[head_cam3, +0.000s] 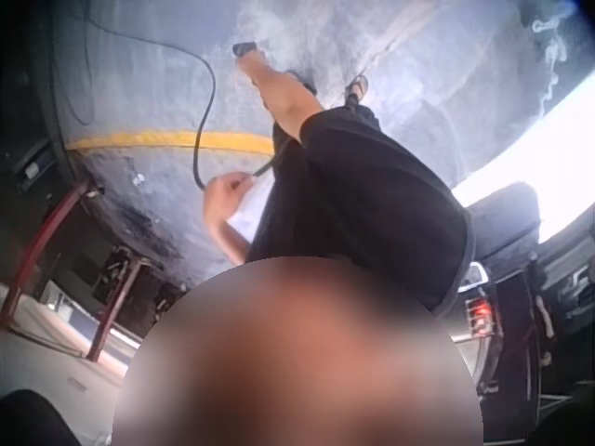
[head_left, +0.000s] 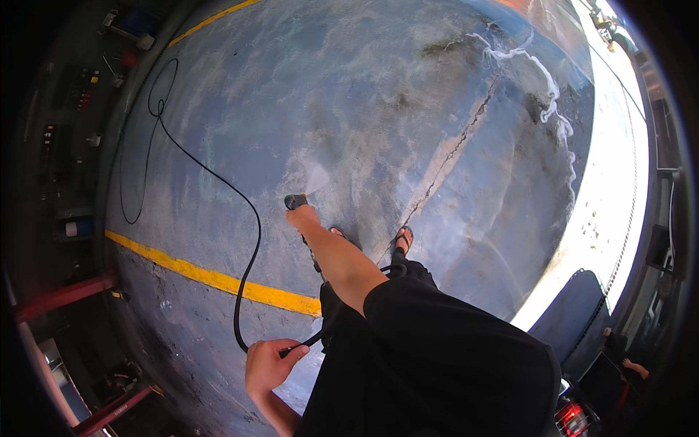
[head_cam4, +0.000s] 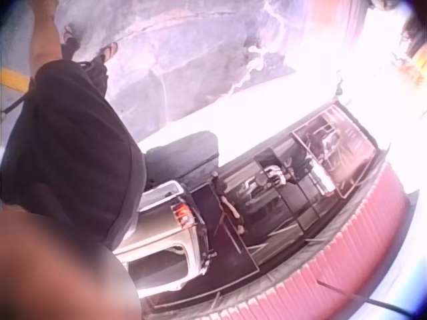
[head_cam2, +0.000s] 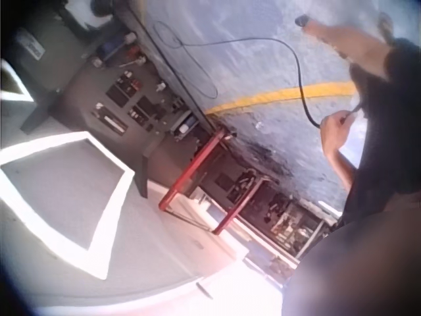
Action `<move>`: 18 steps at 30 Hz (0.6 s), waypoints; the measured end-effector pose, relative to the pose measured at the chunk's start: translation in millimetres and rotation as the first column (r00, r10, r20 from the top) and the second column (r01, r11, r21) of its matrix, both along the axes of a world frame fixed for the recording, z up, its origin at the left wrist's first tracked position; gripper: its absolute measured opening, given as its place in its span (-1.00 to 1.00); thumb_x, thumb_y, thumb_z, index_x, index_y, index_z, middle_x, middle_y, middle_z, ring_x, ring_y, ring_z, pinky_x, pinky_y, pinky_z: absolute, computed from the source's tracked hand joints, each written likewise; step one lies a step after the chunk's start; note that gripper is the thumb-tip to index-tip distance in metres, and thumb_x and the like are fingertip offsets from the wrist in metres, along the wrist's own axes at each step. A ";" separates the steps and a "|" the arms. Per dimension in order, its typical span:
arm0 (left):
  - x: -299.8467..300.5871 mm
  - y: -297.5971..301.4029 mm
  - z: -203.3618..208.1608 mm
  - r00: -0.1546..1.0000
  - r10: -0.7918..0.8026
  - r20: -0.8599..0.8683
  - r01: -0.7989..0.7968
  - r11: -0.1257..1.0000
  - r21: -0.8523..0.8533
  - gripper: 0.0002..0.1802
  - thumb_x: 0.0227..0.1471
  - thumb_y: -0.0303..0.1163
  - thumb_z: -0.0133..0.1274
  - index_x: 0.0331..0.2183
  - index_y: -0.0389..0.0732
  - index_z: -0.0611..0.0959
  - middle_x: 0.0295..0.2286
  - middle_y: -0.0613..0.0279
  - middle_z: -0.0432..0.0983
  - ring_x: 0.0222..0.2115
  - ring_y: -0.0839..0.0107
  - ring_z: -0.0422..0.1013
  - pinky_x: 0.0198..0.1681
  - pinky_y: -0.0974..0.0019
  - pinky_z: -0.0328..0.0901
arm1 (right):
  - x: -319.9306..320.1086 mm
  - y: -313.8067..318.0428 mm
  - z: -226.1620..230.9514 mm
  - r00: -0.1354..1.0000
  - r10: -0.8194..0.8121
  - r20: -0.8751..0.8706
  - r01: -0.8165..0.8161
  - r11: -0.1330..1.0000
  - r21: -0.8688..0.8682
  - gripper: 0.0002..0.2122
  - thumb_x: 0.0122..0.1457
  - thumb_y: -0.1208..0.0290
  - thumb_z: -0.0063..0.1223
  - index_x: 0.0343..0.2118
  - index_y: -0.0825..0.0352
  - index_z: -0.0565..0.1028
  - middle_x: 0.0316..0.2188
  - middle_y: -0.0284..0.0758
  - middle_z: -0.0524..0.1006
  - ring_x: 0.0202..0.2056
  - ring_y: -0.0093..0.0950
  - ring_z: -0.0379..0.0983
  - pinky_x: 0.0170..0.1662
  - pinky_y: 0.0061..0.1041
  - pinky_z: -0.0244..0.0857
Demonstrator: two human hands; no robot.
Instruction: The person uses a pressure washer to clean a concrete floor in a garage. They move the wand in sweeping motions across the surface, rinsing away soap and dirt while walking around the area.
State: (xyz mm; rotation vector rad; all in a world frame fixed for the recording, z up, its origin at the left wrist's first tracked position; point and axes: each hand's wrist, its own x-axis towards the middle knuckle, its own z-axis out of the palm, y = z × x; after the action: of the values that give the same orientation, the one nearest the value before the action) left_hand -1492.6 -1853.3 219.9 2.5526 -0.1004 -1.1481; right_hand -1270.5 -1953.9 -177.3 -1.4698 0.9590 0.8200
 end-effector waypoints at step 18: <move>302.4 110.2 -53.8 0.980 -0.197 -0.037 0.191 0.973 -0.130 -0.61 0.07 -0.13 0.34 -0.29 -0.31 0.80 -0.63 0.07 0.60 -0.64 0.35 0.47 -0.51 0.27 0.27 | 218.8 -45.1 -7.0 0.883 -0.469 0.002 0.461 0.867 -0.191 -0.21 0.13 -0.06 0.32 0.26 0.30 0.19 -0.18 -0.20 0.67 -0.20 -0.20 0.67 -0.13 -0.25 0.54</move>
State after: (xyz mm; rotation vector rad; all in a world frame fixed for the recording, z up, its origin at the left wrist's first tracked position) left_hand -1190.2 -1743.2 166.1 2.4430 -0.4055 -1.2324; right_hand -1051.7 -1999.0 -184.2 -1.2959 1.3879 0.4148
